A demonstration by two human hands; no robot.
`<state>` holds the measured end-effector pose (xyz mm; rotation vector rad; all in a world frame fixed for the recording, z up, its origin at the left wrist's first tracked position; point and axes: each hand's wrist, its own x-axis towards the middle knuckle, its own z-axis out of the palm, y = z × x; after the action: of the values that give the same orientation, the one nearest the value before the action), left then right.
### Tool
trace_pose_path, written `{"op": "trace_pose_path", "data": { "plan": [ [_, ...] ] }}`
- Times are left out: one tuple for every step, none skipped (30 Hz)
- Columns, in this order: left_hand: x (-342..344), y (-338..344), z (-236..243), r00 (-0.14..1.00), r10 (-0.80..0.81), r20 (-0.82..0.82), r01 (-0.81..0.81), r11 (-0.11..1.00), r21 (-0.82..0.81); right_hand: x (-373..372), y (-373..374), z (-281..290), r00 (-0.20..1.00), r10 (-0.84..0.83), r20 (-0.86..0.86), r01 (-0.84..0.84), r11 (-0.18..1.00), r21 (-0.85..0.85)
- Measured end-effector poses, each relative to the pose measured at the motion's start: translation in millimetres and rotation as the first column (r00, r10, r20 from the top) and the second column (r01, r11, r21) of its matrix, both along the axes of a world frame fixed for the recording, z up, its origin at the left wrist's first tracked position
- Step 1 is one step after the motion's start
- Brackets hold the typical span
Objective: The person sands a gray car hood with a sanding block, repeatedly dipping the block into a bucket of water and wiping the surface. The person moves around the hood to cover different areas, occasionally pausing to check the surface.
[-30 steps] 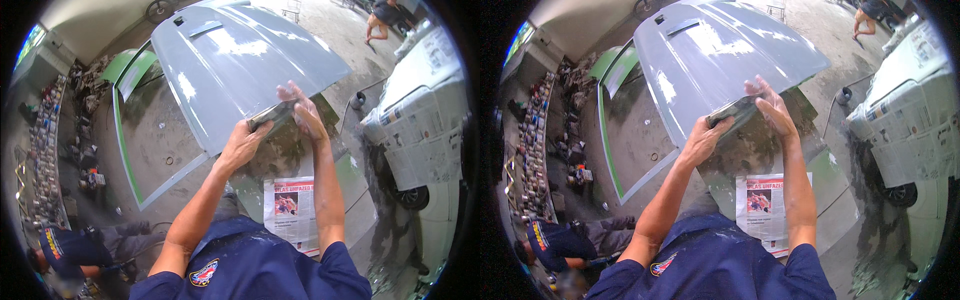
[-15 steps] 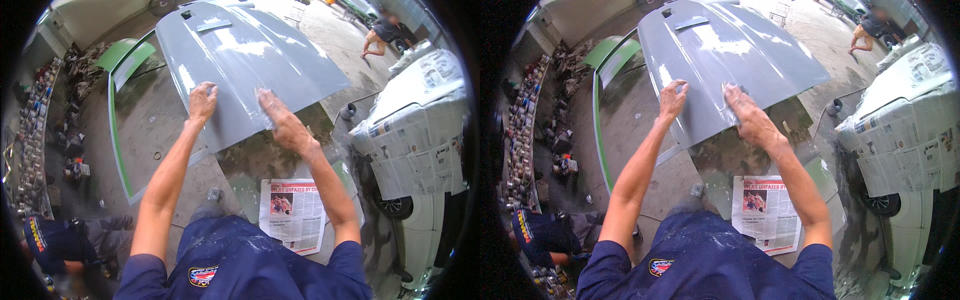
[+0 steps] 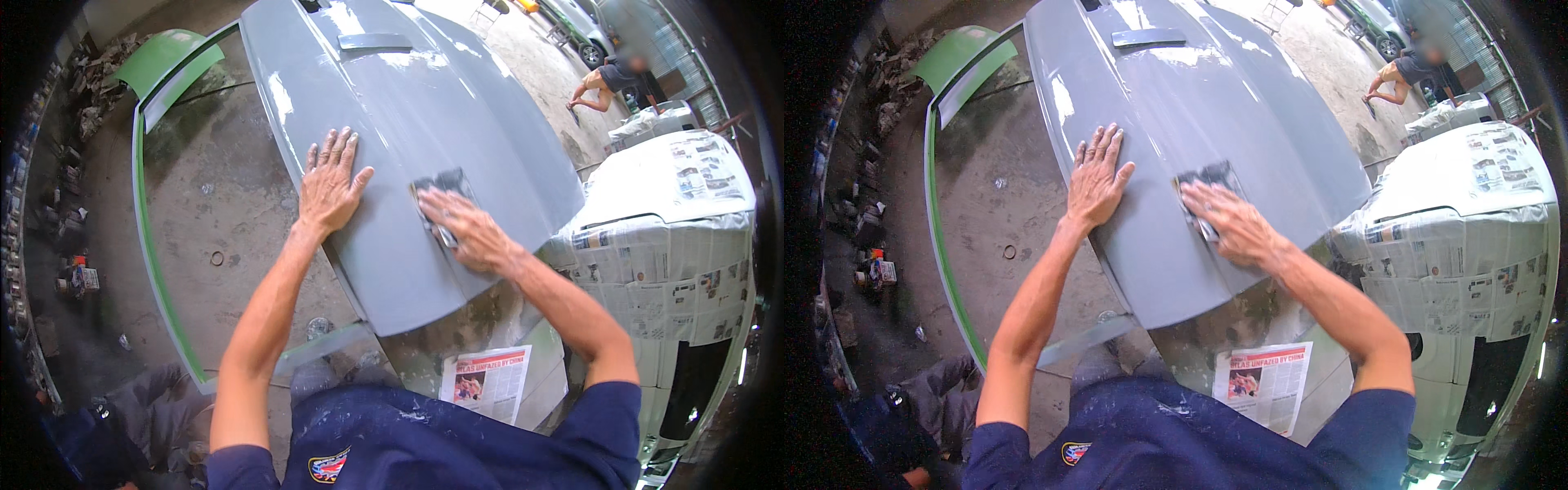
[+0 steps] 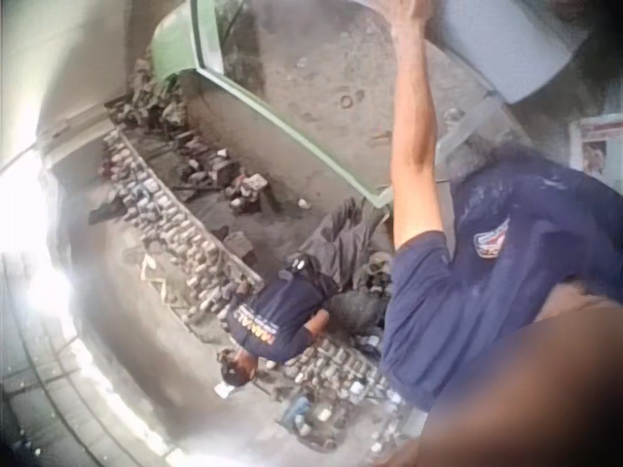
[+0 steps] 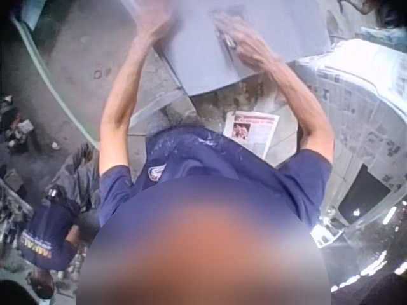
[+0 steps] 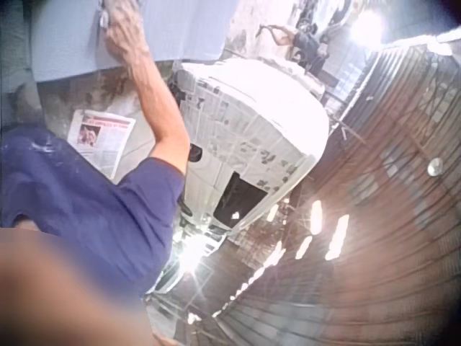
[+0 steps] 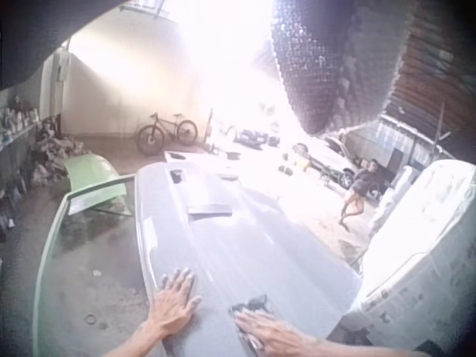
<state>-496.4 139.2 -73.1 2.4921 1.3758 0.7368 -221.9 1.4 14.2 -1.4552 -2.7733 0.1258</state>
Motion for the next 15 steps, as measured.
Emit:
{"op": "trace_pose_path", "data": {
  "plan": [
    [0, -1, 1, 0.999, -0.003, 0.046, 0.004, 1.0, -0.02, -4, 30, 0, 0.999, 0.003, 0.04, -0.003, 1.0, 0.013],
    [-1, -1, 1, 0.998, -0.007, 0.061, 0.009, 1.0, -0.029, -10, 64, -2, 0.997, 0.052, 0.05, -0.056, 0.994, 0.091],
    [-1, -1, 1, 0.997, -0.009, 0.076, 0.012, 0.999, -0.035, -19, 103, -5, 0.998, -0.017, 0.062, 0.014, 0.999, 0.042],
    [-2, 0, 1, 0.996, -0.011, 0.09, 0.015, 0.999, -0.037, -29, 144, -8, 0.998, -0.041, 0.042, 0.038, 0.997, 0.06],
    [-2, 0, 0, 0.995, -0.013, 0.097, 0.017, 0.999, -0.043, -42, 185, -11, 0.999, -0.045, -0.002, 0.045, 0.993, 0.107],
    [-2, -1, -1, 0.994, -0.019, 0.105, 0.024, 0.999, -0.046, -54, 219, -16, 0.994, -0.105, -0.014, 0.105, 0.988, 0.109],
    [-3, 0, -2, 0.993, -0.024, 0.112, 0.03, 0.999, -0.046, -63, 251, -16, 0.994, -0.101, -0.035, 0.104, 0.985, 0.14],
    [-3, 0, -3, 0.993, -0.025, 0.115, 0.03, 0.999, -0.043, -71, 275, -15, 0.987, -0.163, -0.005, 0.162, 0.979, 0.122],
    [-4, 0, -4, 0.993, -0.021, 0.115, 0.025, 0.999, -0.033, -77, 285, -18, 0.987, -0.156, -0.024, 0.158, 0.978, 0.135],
    [-5, 2, -4, 0.994, -0.021, 0.11, 0.024, 0.999, -0.024, -81, 289, -19, 0.985, -0.172, -0.027, 0.174, 0.975, 0.141],
    [-5, 1, -5, 0.994, -0.027, 0.11, 0.028, 1.0, -0.004, -80, 283, -19, 0.98, -0.198, -0.032, 0.2, 0.969, 0.145],
    [-5, -1, -5, 0.996, -0.03, 0.087, 0.031, 0.999, -0.011, -76, 264, -20, 0.987, -0.16, -0.016, 0.161, 0.97, 0.181],
    [-5, 1, -5, 0.997, -0.025, 0.073, 0.025, 1.0, 0.003, -72, 239, -20, 0.993, -0.119, 0.005, 0.115, 0.968, 0.225],
    [-4, 0, -4, 0.999, -0.016, 0.047, 0.017, 1.0, -0.005, -68, 213, -18, 0.988, -0.13, 0.088, 0.107, 0.968, 0.228],
    [-4, 0, -4, 1.0, -0.004, 0.004, 0.004, 1.0, 0.024, -58, 176, -17, 0.994, -0.093, -0.062, 0.104, 0.975, 0.195]
  ]
}}
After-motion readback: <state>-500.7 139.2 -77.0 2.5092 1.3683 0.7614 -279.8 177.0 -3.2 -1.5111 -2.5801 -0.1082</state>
